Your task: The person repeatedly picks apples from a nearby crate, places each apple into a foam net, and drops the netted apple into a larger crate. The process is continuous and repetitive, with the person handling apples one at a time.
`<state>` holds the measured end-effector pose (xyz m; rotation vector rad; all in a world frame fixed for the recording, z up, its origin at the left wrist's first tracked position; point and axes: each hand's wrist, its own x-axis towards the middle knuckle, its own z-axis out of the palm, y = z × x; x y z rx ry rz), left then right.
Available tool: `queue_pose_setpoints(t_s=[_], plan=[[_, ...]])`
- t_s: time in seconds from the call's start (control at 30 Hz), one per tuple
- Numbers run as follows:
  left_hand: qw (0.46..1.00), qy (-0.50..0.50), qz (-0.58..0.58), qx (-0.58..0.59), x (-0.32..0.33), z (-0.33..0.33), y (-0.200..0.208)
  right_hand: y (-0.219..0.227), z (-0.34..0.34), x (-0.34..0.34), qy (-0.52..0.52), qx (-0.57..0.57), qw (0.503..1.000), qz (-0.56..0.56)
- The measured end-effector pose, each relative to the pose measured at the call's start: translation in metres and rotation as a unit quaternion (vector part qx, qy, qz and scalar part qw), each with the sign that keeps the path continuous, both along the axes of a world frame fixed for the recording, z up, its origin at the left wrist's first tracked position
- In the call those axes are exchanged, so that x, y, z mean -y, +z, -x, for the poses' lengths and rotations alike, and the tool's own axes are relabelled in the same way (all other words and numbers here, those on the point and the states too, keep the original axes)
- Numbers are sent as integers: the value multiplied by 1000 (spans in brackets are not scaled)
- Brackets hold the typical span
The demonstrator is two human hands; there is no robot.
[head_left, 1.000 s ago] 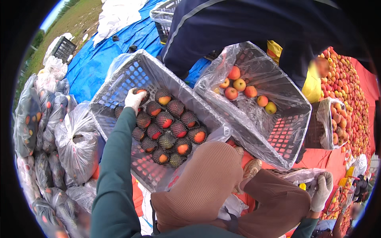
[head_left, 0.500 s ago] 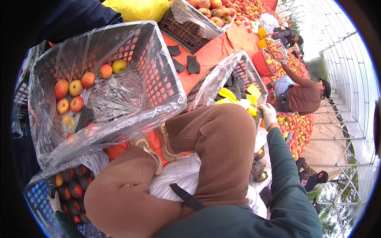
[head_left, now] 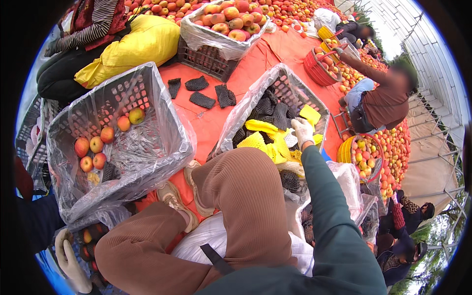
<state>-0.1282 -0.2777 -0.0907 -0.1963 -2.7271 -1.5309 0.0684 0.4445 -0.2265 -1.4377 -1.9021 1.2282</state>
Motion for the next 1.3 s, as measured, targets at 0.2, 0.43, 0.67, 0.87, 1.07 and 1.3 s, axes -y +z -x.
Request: queue_pose_setpoints(t_s=[0.2, 0.43, 0.67, 0.87, 1.07, 1.3], plan=[[981, -191, 8, -31, -135, -35, 74, -63, 22, -64, -16, 53, 995, -84], [965, -243, -65, 73, -217, -64, 85, -35, 52, -27, 3, -188, 981, 56], [940, -319, -109, 57, -256, -99, 91, -10, 26, -31, 20, -121, 990, 73], [952, -276, -118, 58, -245, -152, 90, -49, 57, 13, 187, 162, 969, -29], [956, -210, -134, 154, -202, -184, 86, -27, 37, 35, 149, 43, 985, -80], [953, -120, -267, 80, -216, -214, 74, 126, -12, 76, 258, -458, 849, 55]])
